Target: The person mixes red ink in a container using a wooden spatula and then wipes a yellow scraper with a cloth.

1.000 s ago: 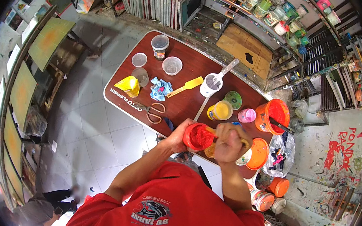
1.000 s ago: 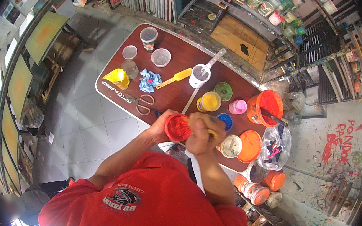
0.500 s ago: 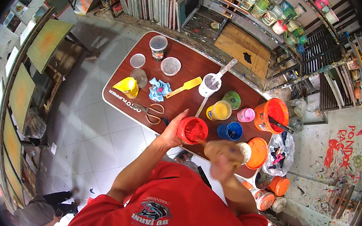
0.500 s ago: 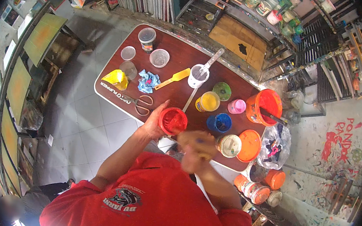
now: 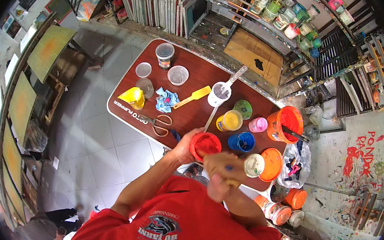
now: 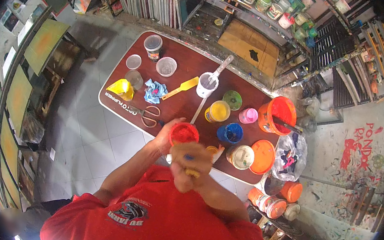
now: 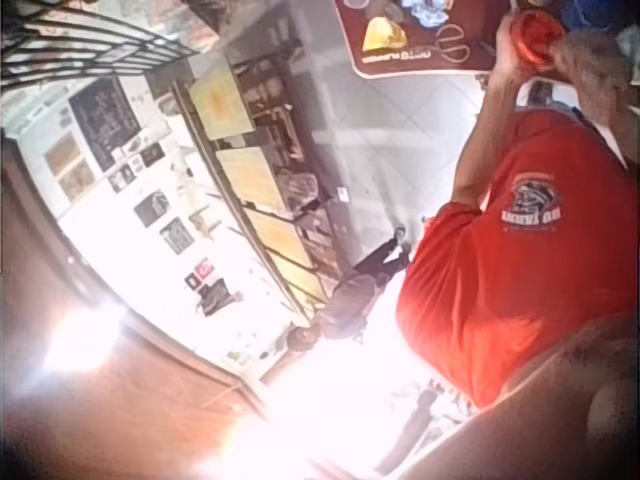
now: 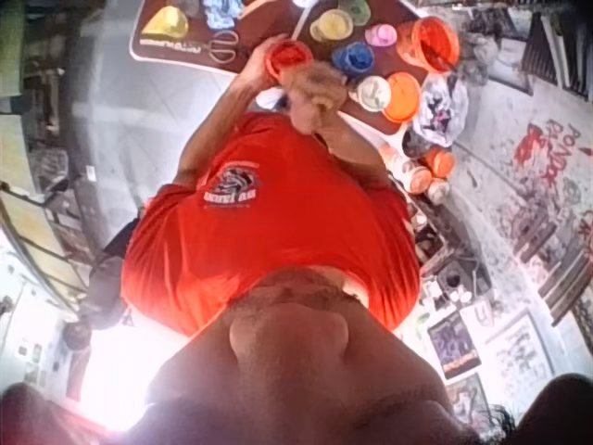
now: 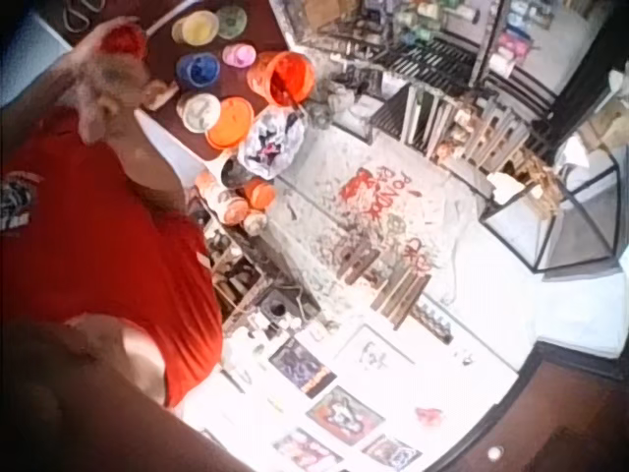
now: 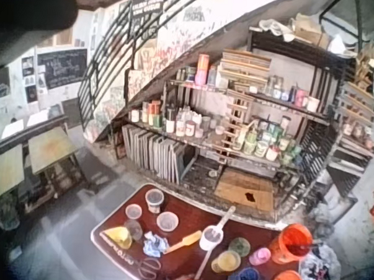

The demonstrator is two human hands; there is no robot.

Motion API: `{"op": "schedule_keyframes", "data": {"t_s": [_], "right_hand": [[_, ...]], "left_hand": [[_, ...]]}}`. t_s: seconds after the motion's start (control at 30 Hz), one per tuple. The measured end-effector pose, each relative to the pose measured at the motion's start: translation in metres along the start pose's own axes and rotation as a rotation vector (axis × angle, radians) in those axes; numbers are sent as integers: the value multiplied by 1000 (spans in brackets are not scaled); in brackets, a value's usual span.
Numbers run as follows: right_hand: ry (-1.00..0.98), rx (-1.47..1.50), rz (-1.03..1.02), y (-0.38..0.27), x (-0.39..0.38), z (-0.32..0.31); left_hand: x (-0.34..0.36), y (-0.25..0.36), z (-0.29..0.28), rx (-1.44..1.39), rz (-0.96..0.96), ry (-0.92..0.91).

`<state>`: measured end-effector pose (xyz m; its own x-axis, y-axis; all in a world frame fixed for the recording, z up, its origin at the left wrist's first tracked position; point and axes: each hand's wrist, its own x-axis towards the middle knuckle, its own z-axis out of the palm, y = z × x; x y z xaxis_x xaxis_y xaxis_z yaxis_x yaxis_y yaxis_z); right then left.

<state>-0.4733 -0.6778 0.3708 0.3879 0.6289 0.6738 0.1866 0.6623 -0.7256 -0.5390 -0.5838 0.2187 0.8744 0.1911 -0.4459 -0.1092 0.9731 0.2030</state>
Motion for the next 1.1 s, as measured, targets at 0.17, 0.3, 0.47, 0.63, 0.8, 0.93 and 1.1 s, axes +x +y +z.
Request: {"op": "schedule_keyframes", "data": {"t_s": [0.17, 0.3, 0.47, 0.63, 0.8, 0.93, 1.1], "right_hand": [[123, 92, 186, 18, -1, -45], [-2, 83, 208, 0, -1, -20], [101, 90, 264, 10, 0, -44], [204, -48, 35, 12, -5, -6], [90, 21, 183, 9, 6, -45], [66, 95, 161, 3, 4, -17], [21, -77, 183, 20, -6, -49]], "left_hand": [[-16, 15, 6, 37, -10, 17], [-16, 5, 21, 167, 123, 71], [-14, 19, 5, -18, 1, -19], [2, 4, -6, -93, 99, -41], [-12, 13, 1, 93, 76, -70], [-8, 10, 12, 140, 108, -27], [-8, 16, 8, -10, -33, -17]]}}
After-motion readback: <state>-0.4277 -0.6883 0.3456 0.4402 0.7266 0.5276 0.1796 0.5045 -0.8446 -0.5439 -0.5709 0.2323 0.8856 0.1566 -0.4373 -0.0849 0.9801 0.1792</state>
